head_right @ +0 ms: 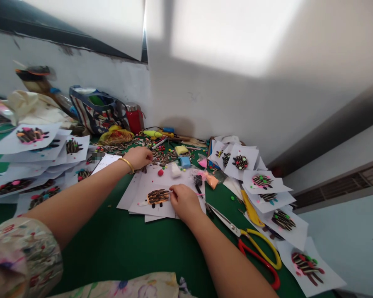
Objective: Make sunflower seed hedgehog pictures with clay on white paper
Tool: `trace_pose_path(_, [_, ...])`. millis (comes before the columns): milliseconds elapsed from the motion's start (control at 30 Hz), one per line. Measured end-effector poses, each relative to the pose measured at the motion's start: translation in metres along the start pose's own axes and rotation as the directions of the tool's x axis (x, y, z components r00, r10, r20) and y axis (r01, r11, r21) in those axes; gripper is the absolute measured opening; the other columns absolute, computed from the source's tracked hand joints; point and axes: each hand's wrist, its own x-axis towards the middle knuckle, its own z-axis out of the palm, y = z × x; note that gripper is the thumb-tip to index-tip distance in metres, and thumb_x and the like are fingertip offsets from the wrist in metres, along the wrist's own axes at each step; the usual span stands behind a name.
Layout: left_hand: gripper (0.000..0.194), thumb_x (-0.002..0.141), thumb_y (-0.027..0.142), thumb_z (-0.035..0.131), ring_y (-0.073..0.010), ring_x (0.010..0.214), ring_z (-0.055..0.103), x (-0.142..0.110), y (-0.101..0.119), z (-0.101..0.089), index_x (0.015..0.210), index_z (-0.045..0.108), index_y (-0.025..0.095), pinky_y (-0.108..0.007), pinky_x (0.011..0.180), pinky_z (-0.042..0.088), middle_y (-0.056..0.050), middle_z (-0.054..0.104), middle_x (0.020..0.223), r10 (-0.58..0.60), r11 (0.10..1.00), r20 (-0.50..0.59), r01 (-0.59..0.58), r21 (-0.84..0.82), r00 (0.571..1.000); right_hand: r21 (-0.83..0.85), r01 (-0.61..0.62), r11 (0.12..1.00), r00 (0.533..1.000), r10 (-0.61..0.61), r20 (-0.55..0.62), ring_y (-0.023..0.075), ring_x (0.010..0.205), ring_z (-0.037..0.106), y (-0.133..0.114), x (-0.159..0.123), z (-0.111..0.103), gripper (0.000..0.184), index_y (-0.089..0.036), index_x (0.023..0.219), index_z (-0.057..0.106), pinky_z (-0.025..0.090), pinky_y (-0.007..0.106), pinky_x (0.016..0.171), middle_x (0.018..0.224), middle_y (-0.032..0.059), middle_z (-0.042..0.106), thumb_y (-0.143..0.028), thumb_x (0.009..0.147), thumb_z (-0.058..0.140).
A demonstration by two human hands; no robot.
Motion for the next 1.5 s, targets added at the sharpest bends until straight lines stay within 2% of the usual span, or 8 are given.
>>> trace_pose_path(267, [0.026,0.084,0.034,0.055,-0.0301,0.105,0.058,-0.016,0.025,0.024,0.096,0.072,0.018,-0.042,0.089,0.038,-0.014,0.069,0.105,0.007,0.996,-0.052,-0.002,0.088,0.999,0.025,-0.018,1.0,1.0,0.018,0.024,0.0189,0.092,0.063,0.0,-0.001,0.0,0.021,-0.018,0.104,0.067,0.047,0.03,0.084,0.098,0.0062,0.069,-0.02,0.089,0.052])
trace_pose_path(600, [0.027,0.089,0.022,0.046,-0.0286,0.111,0.054,-0.023,0.033,0.025,0.099,0.07,0.016,-0.043,0.093,0.035,-0.015,0.067,0.108,-0.012,0.995,-0.075,0.019,0.099,0.997,0.028,-0.013,1.0,1.0,0.012,0.023,0.0193,0.091,0.063,0.001,-0.001,0.001,0.022,-0.018,0.104,0.067,0.047,0.03,0.082,0.097,0.0065,0.069,-0.021,0.09,0.051])
trace_pose_path(733, [0.03,0.088,0.034,0.051,-0.0316,0.115,0.054,-0.027,0.023,0.02,0.109,0.066,0.018,-0.042,0.091,0.041,-0.016,0.062,0.117,-0.095,0.992,-0.05,0.099,0.082,0.994,0.024,-0.014,1.0,0.999,0.013,0.03,0.0191,0.091,0.063,0.001,-0.001,0.001,0.022,-0.019,0.104,0.067,0.047,0.03,0.083,0.097,0.0065,0.069,-0.021,0.089,0.051])
trace_pose_path(900, [0.055,0.075,0.045,0.068,-0.0351,0.101,0.063,-0.023,0.001,0.013,0.12,0.061,0.014,-0.041,0.081,0.051,-0.021,0.06,0.117,-0.235,0.971,0.036,0.233,0.052,0.971,0.021,-0.016,1.0,0.999,0.015,0.035,0.0191,0.093,0.063,0.001,-0.001,0.0,0.021,-0.019,0.104,0.067,0.046,0.03,0.084,0.097,0.0064,0.069,-0.02,0.09,0.052])
trace_pose_path(1000, [0.041,0.077,0.037,0.066,-0.0321,0.097,0.066,-0.016,-0.002,0.016,0.113,0.065,0.015,-0.038,0.081,0.052,-0.019,0.064,0.112,-0.227,0.974,0.074,0.226,0.017,0.971,0.02,-0.022,1.0,0.999,0.021,0.037,0.0191,0.093,0.063,0.0,-0.001,-0.001,0.021,-0.019,0.104,0.067,0.046,0.03,0.084,0.097,0.0063,0.069,-0.02,0.09,0.052])
trace_pose_path(1167, [0.026,0.083,0.028,0.057,-0.0252,0.096,0.067,-0.004,-0.003,0.018,0.105,0.07,0.021,-0.031,0.082,0.051,-0.013,0.068,0.112,-0.195,0.979,0.012,0.195,-0.067,0.981,0.015,-0.024,1.0,0.999,0.023,0.046,0.019,0.093,0.063,0.0,0.0,-0.001,0.021,-0.019,0.104,0.067,0.047,0.029,0.084,0.097,0.0064,0.069,-0.02,0.09,0.052])
trace_pose_path(1300, [0.028,0.085,0.03,0.054,-0.0213,0.095,0.067,0.004,-0.014,0.006,0.106,0.07,0.025,-0.027,0.081,0.051,-0.005,0.072,0.106,-0.195,0.976,-0.048,0.189,-0.109,0.98,0.012,-0.023,1.0,0.999,0.023,0.042,0.0187,0.093,0.063,0.0,0.0,-0.001,0.021,-0.019,0.104,0.068,0.047,0.029,0.083,0.097,0.0062,0.069,-0.02,0.09,0.052])
trace_pose_path(1500, [0.024,0.079,0.028,0.056,-0.0224,0.092,0.067,0.007,-0.032,-0.012,0.095,0.074,0.026,-0.027,0.082,0.05,-0.005,0.074,0.1,-0.202,0.978,-0.063,0.198,-0.059,0.977,0.013,-0.003,1.0,1.0,0.003,0.029,0.0187,0.092,0.063,0.001,-0.001,0.0,0.021,-0.019,0.103,0.068,0.047,0.029,0.084,0.096,0.0067,0.069,-0.021,0.09,0.052])
